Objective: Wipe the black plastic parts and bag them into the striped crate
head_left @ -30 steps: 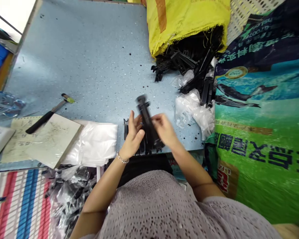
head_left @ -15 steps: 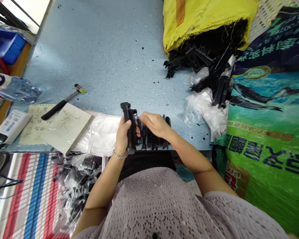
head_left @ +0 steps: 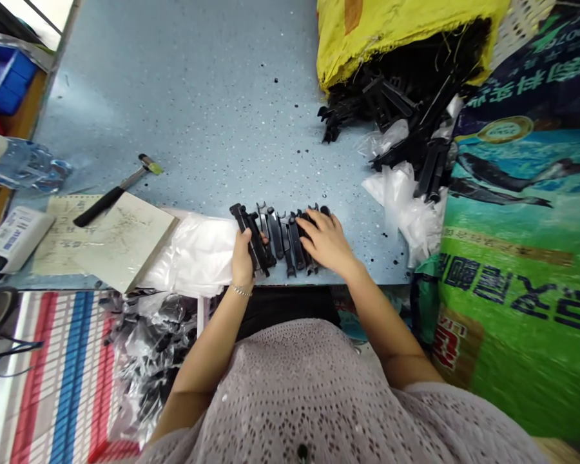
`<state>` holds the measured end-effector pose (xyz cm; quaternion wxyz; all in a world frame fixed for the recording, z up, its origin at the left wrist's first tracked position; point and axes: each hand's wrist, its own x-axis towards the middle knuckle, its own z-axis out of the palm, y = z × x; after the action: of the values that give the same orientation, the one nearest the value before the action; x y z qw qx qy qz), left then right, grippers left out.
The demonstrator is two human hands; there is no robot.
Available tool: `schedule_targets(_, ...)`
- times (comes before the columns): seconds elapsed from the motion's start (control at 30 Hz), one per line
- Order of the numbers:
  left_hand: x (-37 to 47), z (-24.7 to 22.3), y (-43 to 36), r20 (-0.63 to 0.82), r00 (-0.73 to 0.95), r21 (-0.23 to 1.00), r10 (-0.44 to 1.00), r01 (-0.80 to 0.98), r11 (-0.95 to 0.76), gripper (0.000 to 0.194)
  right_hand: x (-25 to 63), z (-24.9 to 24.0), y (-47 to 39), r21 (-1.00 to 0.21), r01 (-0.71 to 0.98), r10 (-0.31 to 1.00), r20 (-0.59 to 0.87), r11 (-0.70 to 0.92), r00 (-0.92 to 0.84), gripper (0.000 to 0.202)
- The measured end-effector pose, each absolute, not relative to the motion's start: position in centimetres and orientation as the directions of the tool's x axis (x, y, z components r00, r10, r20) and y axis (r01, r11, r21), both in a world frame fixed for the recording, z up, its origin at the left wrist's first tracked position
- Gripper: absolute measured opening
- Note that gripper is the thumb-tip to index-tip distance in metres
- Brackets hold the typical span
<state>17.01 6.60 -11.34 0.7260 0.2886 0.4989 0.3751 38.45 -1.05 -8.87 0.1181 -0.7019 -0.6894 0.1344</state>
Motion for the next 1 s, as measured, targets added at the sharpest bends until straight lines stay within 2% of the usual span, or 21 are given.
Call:
schedule_targets(0.1,18.9,-11.2,7.0,-0.471,0.256,0.762,0.844,-0.364,0.535,0.045,39.2,-7.5,0.0,-0.425,0.904,0.995,0.073,-0.036,0.074,0.037)
schedule_targets(0.17,19.5,-10.4,6.5,-0.422,0.251,0.775,0.871,-0.399,0.490,0.045,37.9,-6.2,-0.3,-0.588,0.807,0.984,0.107,-0.055,0.145,0.035)
schedule_targets(0.27,19.2,-9.0,5.1,-0.296,0.175,0.853,0.939,-0.393,0.343,0.040,34.0,-5.6,-1.5,-0.863,0.503,0.999,-0.036,-0.046,0.031,0.050)
schedule_targets(0.37,16.5,-8.5,4.3,-0.099,0.237,0.970,0.966,-0.192,0.146,0.042,31.1,-6.9,-2.3,-0.965,0.192,0.982,-0.188,-0.179,-0.030,0.057)
schedule_targets(0.43,13.5,-8.7,4.4,0.022,0.270,0.991,0.963,0.123,-0.057,0.043,30.5,-8.0,-2.2,-0.963,-0.005,0.963,-0.269,-0.269,-0.005,0.055)
schedule_targets(0.47,11.8,-9.1,4.7,0.071,0.265,0.941,0.962,0.303,-0.153,0.043,30.5,-8.5,-2.1,-0.952,-0.087,0.956,-0.293,-0.292,-0.002,0.056)
schedule_targets(0.53,8.9,-9.9,5.3,0.125,0.261,0.765,0.957,0.590,-0.261,0.037,30.6,-9.0,-1.6,-0.935,-0.205,0.954,-0.299,-0.290,0.016,0.055)
schedule_targets(0.6,6.8,-10.8,6.0,0.101,0.274,0.651,0.956,0.709,-0.272,0.028,30.5,-8.9,-1.1,-0.909,-0.311,0.955,-0.296,-0.277,0.017,0.050)
schedule_targets(0.67,5.6,-11.3,6.8,0.020,0.303,0.668,0.953,0.705,-0.238,0.026,30.1,-8.5,-0.7,-0.856,-0.427,0.950,-0.310,-0.293,-0.032,0.043)
schedule_targets(0.8,4.5,-11.1,8.2,-0.094,0.277,0.840,0.956,0.538,-0.073,0.022,28.5,-7.9,0.3,-0.707,-0.585,0.918,-0.296,-0.396,-0.264,0.040)
schedule_targets(0.9,3.9,-10.8,8.4,-0.108,0.221,0.890,0.969,0.457,-0.004,0.020,26.2,-8.4,1.8,-0.568,-0.652,0.861,-0.251,-0.502,-0.443,0.048)
schedule_targets(1.0,3.4,-10.3,8.0,-0.029,0.225,0.864,0.974,0.496,-0.089,0.010,23.9,-9.5,3.4,-0.522,-0.679,0.856,-0.303,-0.516,-0.418,0.041)
